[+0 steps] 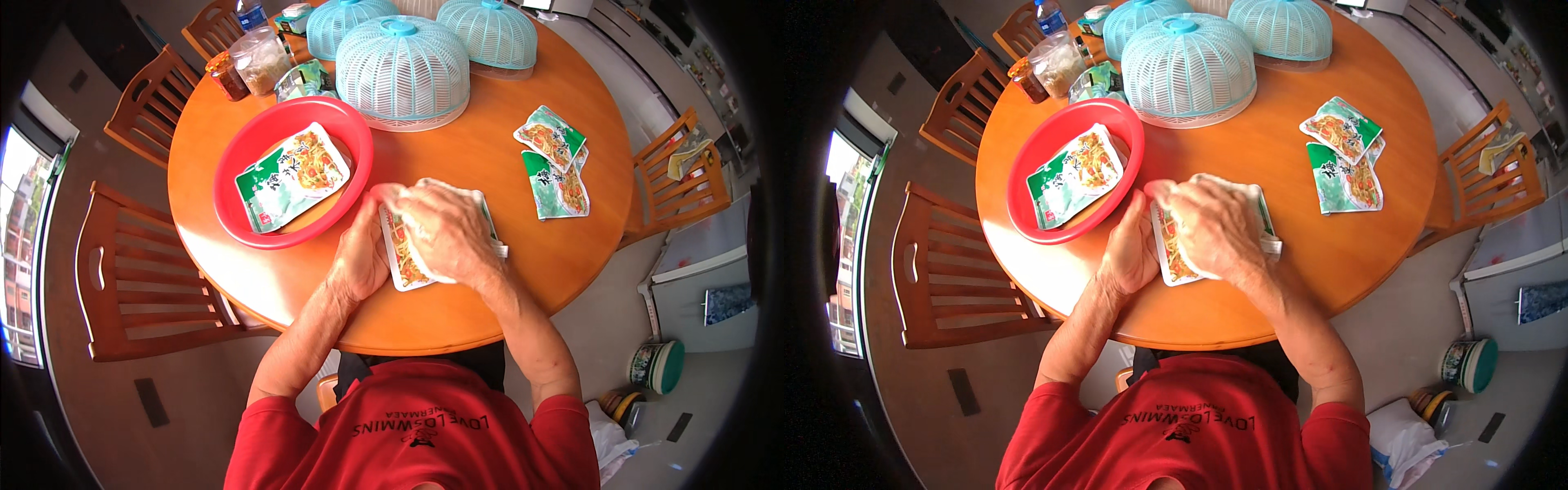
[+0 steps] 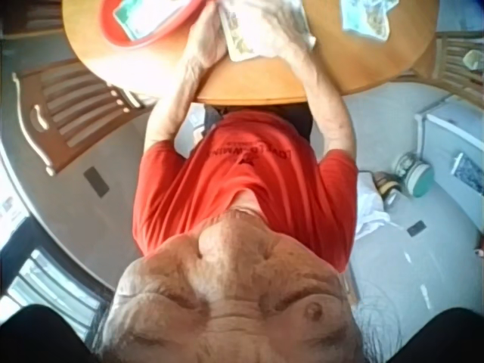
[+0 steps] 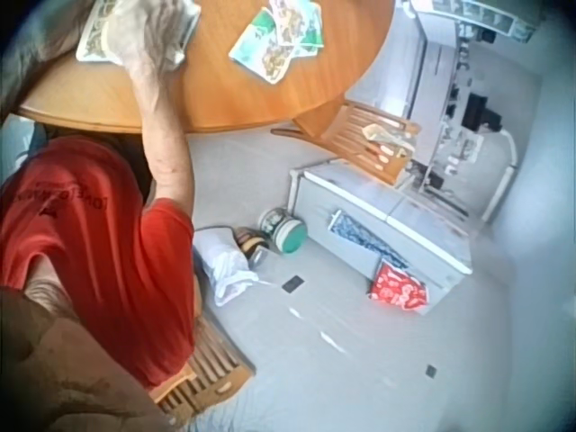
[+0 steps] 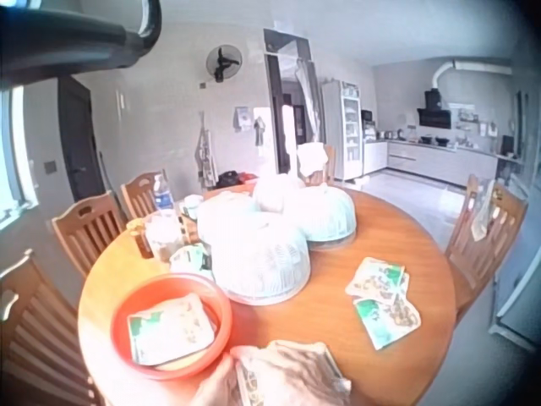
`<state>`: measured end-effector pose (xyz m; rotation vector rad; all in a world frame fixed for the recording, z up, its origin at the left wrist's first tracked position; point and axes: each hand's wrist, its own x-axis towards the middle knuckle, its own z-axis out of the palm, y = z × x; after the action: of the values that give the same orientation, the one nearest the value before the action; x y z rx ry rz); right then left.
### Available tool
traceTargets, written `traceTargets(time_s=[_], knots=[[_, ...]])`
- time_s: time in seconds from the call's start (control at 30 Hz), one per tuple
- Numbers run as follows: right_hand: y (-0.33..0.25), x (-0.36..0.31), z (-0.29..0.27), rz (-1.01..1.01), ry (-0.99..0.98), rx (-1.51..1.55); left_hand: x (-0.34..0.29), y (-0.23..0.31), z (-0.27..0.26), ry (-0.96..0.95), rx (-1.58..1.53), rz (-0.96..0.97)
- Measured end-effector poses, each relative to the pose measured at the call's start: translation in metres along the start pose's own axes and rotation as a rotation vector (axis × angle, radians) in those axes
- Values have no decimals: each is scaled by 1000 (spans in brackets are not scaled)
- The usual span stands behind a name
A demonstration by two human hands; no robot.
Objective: The person wipes the surface of several small food packages with a white cloth on a wooden table. They handle the packages one at a time, wiping them thoroughly before placing them into a red plastic bowl. The person also wipes the table surface and a blue plastic food cover during the process.
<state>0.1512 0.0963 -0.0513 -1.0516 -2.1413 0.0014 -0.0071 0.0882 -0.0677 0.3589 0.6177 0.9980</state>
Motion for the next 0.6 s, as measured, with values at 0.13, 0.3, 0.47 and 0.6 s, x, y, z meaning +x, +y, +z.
traceTargets(time_s=[0.13, 0.3, 0.47, 0.6], knots=[[-37, -18, -6, -78, -155, -4, 13, -5, -37, -196, -189, -21], [-35, -39, -19, -107, -177, 109, 4, -3, -7, 31, -59, -45], [-7, -29, -19, 92, -78, 134, -3, -9, -3, -28, 213, 93], [12, -20, -23, 89, -105, 96, -2, -7, -3, -1, 77, 47]])
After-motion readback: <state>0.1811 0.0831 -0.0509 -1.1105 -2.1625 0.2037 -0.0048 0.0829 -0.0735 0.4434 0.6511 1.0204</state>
